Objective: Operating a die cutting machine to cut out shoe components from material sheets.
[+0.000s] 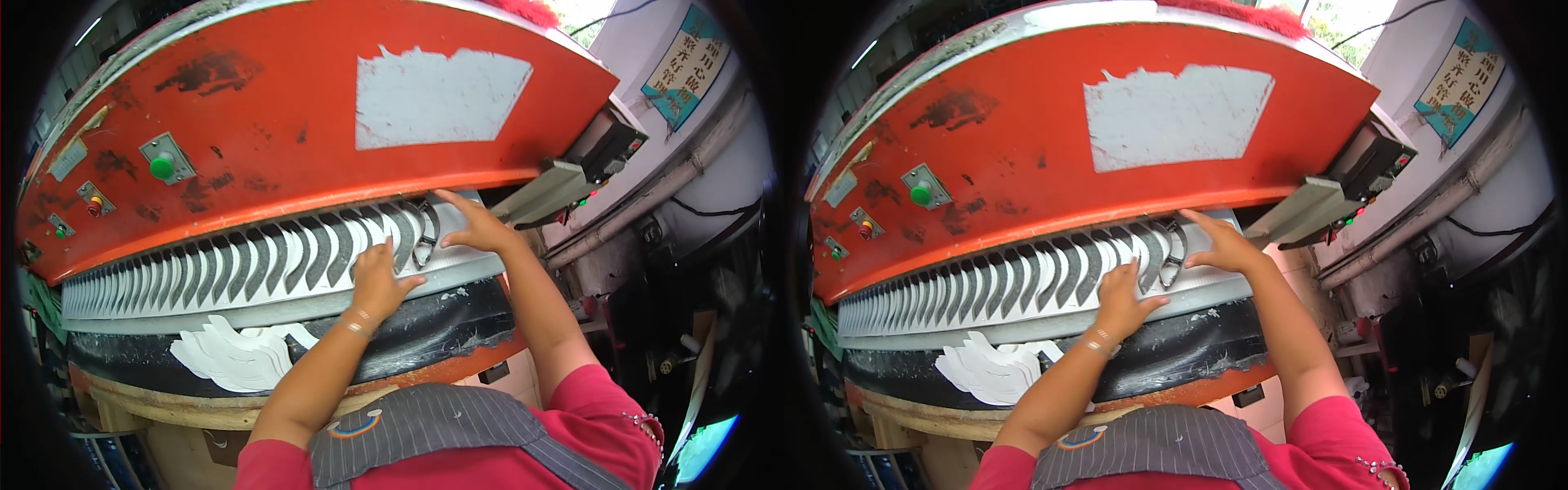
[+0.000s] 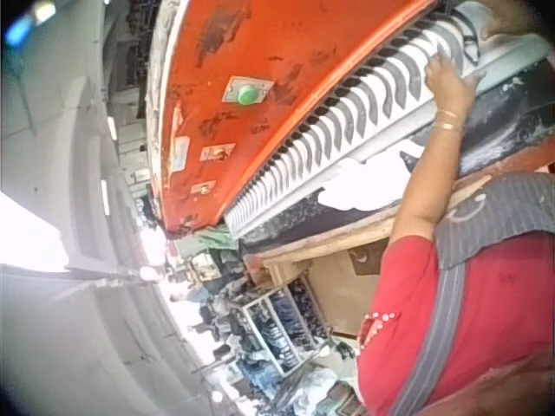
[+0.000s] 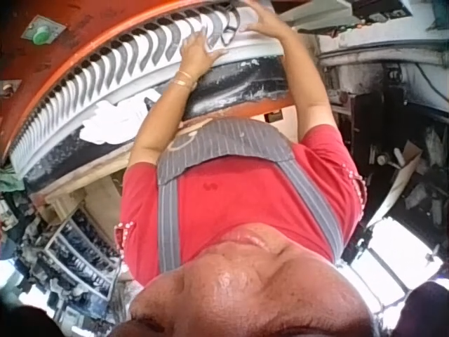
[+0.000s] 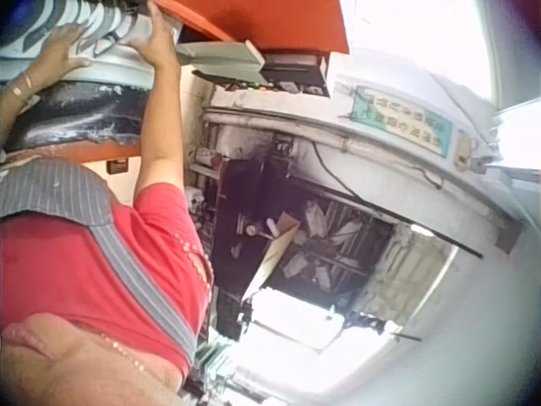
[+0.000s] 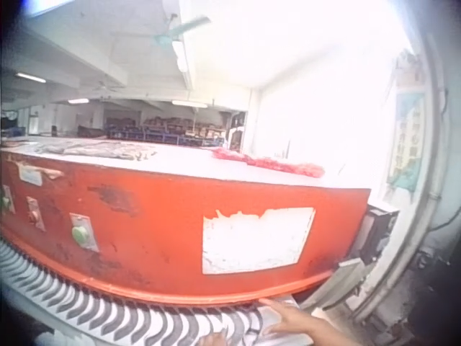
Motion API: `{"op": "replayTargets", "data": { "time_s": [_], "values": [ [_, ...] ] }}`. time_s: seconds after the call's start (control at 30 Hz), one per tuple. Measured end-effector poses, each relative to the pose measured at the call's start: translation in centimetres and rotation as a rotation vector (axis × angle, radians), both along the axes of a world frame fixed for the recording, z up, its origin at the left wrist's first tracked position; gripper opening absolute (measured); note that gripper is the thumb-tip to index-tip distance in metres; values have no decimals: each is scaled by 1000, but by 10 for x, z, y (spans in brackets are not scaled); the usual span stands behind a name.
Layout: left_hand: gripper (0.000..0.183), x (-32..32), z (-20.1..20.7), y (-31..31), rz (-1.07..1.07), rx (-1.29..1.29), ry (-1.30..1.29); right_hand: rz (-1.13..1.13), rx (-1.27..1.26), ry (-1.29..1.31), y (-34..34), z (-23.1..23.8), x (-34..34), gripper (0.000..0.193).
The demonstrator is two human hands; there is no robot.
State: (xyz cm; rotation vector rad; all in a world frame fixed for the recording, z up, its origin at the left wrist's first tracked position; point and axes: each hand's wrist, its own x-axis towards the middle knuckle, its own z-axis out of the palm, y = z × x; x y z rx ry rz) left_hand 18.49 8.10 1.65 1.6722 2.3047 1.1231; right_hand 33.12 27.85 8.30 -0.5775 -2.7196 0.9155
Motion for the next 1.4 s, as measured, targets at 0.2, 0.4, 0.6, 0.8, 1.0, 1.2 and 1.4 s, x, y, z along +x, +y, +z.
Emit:
{"op": "replayTargets", "data": {
  "time_s": [0.2, 0.4, 0.6, 0.8, 1.0, 1.2, 1.4],
  "values": [
    [60, -189, 43, -112, 426, 371, 8, 56, -66, 153, -62, 38, -13, 61],
    [73, -443, 47, -250, 1104, 426, 84, 326, 15, 174, -146, 40, -165, 67],
    [72, -585, 104, -358, 1326, 562, 350, 133, 234, 676, -206, 110, -310, 39],
    [60, -530, 102, -352, 856, 494, -294, 46, 217, 653, -203, 85, -307, 34],
    [18, -302, 53, -279, 391, 132, 12, 374, 45, -88, -205, 33, -199, 36],
    [8, -102, 34, -219, 17, -1, -133, 528, 64, -229, -214, -11, -95, 45],
    [14, -76, 8, -204, 112, -74, 96, 277, 309, -58, -244, -52, -69, 38]
  ]
}}
